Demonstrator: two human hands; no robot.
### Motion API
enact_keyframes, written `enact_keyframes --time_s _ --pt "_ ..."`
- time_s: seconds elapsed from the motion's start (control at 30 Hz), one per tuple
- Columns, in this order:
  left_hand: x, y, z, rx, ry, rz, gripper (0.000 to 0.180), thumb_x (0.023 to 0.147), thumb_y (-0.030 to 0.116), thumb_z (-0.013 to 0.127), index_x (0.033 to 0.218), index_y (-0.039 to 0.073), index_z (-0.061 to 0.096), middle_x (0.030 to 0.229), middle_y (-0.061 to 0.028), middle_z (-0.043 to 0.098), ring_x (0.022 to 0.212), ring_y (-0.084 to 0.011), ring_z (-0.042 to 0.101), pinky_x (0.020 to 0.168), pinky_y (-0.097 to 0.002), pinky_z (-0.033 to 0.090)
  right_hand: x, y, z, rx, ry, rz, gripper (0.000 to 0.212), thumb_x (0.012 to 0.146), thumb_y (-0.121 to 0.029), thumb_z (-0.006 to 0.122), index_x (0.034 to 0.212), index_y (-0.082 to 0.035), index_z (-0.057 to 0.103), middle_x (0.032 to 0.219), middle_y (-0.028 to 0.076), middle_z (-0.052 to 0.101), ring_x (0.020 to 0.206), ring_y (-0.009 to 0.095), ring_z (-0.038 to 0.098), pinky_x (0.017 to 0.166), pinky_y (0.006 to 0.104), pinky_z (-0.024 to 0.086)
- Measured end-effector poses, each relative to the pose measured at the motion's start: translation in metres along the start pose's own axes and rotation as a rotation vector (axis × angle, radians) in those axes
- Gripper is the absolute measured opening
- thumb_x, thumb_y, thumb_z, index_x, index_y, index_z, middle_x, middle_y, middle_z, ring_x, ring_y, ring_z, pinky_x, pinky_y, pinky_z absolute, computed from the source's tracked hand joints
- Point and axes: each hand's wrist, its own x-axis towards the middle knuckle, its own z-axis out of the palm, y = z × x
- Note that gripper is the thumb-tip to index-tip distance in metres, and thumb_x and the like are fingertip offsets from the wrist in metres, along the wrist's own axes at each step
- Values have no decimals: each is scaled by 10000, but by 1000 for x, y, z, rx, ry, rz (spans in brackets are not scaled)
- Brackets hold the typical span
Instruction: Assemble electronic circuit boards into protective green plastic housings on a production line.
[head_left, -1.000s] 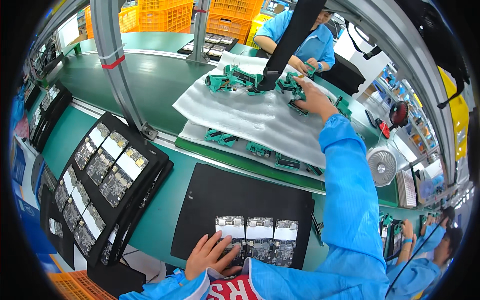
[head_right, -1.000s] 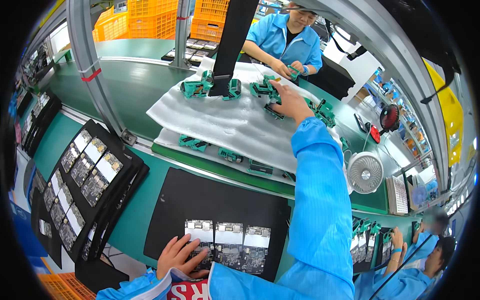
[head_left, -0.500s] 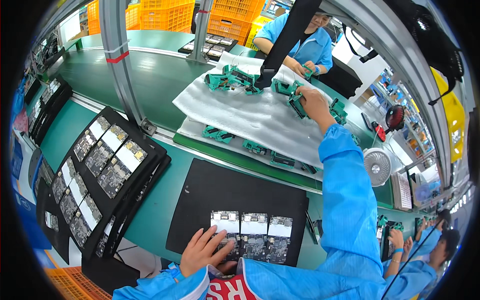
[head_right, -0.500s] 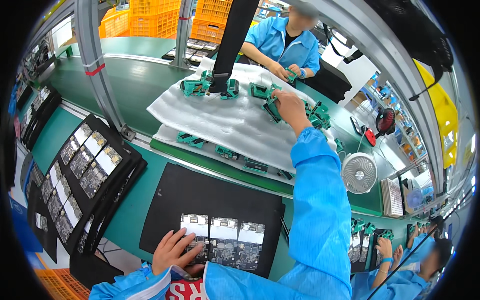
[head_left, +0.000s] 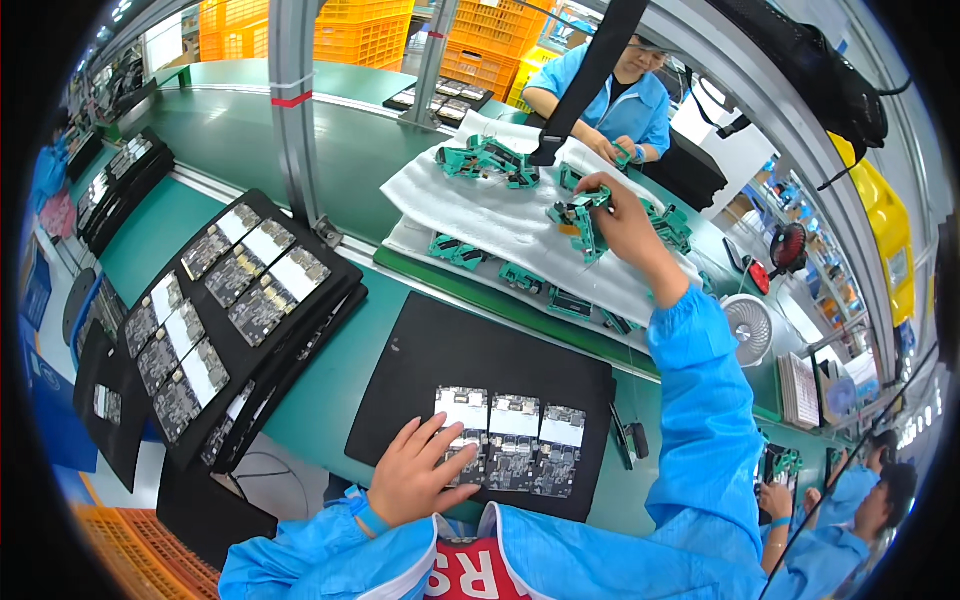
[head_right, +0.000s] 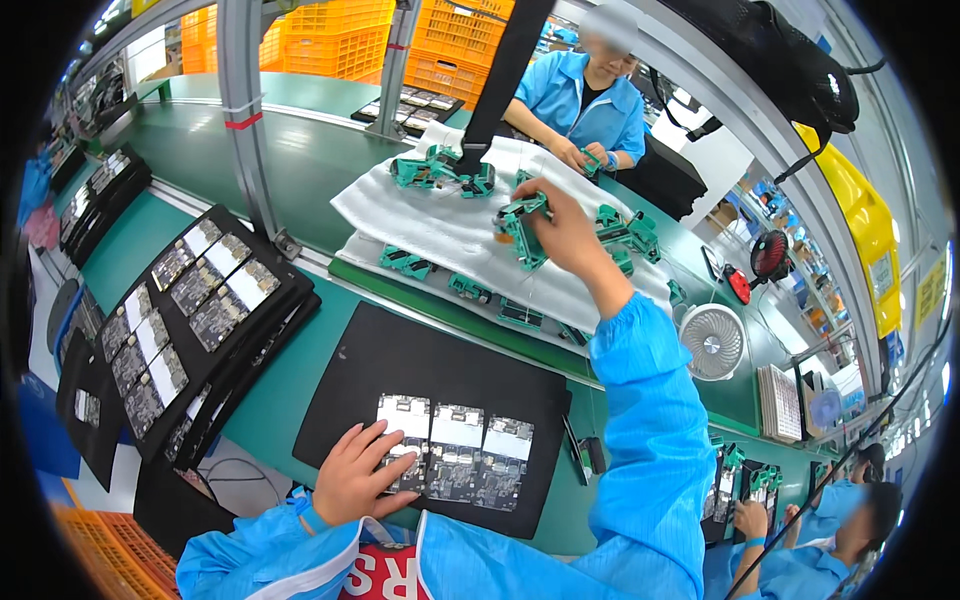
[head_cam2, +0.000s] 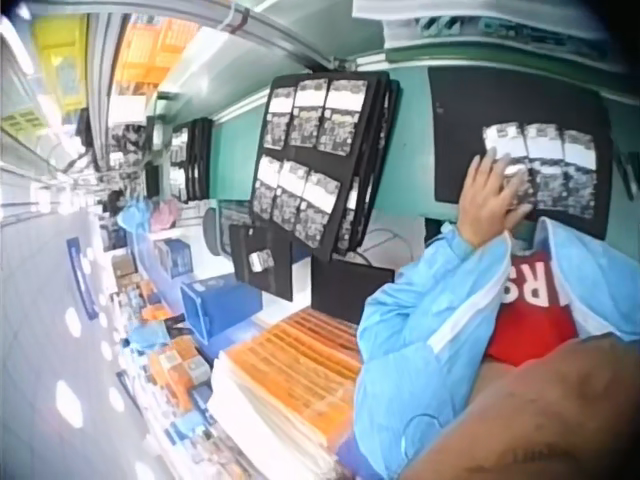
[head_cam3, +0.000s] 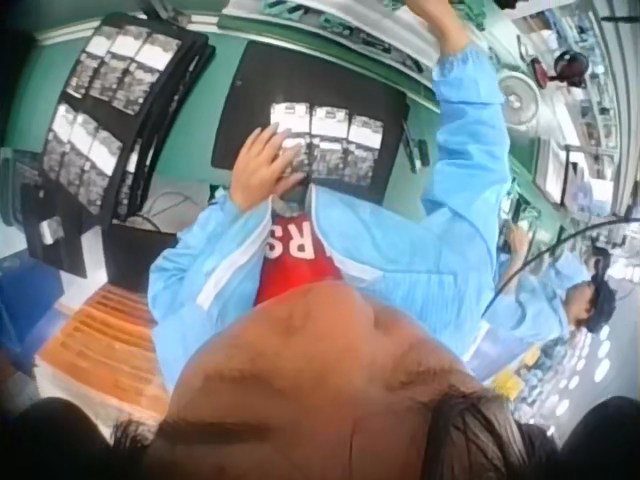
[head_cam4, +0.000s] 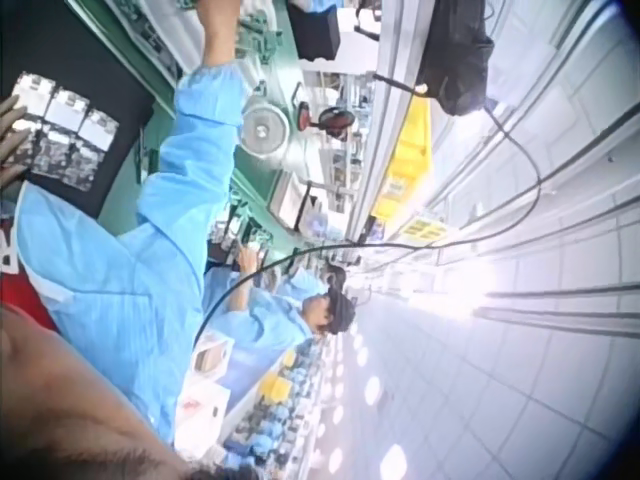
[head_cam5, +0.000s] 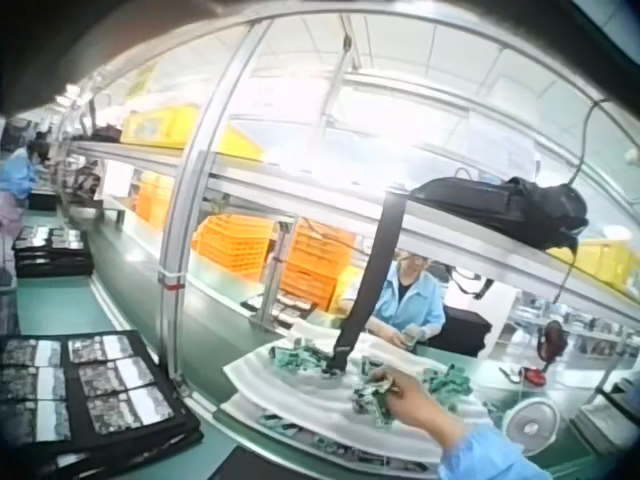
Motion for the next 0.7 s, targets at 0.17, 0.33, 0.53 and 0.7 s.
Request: enact_keyframes --time_s 0.17,0.33,0.53,0.7 --pt "4 2 -9 -63 3 9 549 774 364 816 1236 107 666 1330 -147 593 1300 -363 522 1084 -511 404 -23 -44 37 338 -266 -60 394 827 143 435 1146 -31 586 1070 48 644 1033 139 612 934 297 496" --pt "22 -14 -24 -294 231 -101 607 836 223 770 1344 3 522 1377 -245 503 1243 -428 517 1065 -470 425 -63 -59 91 148 -369 -214 392 771 108 539 1114 -50 644 1085 118 674 1066 290 629 958 371 474" --pt "61 -38 -46 -78 290 -131 593 826 188 755 1361 59 536 1369 -223 512 1254 -416 505 1051 -472 435 -102 -37 94 -10 -232 -251 505 723 161 508 1142 -68 673 1272 137 631 1209 348 572 1039 409 459" --pt "108 -60 -34 15 229 -62 555 820 175 761 1323 55 560 1347 -201 529 1250 -397 507 1048 -451 440 -119 -27 81 35 -63 -157 505 726 161 503 1140 -67 681 1250 141 634 1206 353 566 1038 418 455"
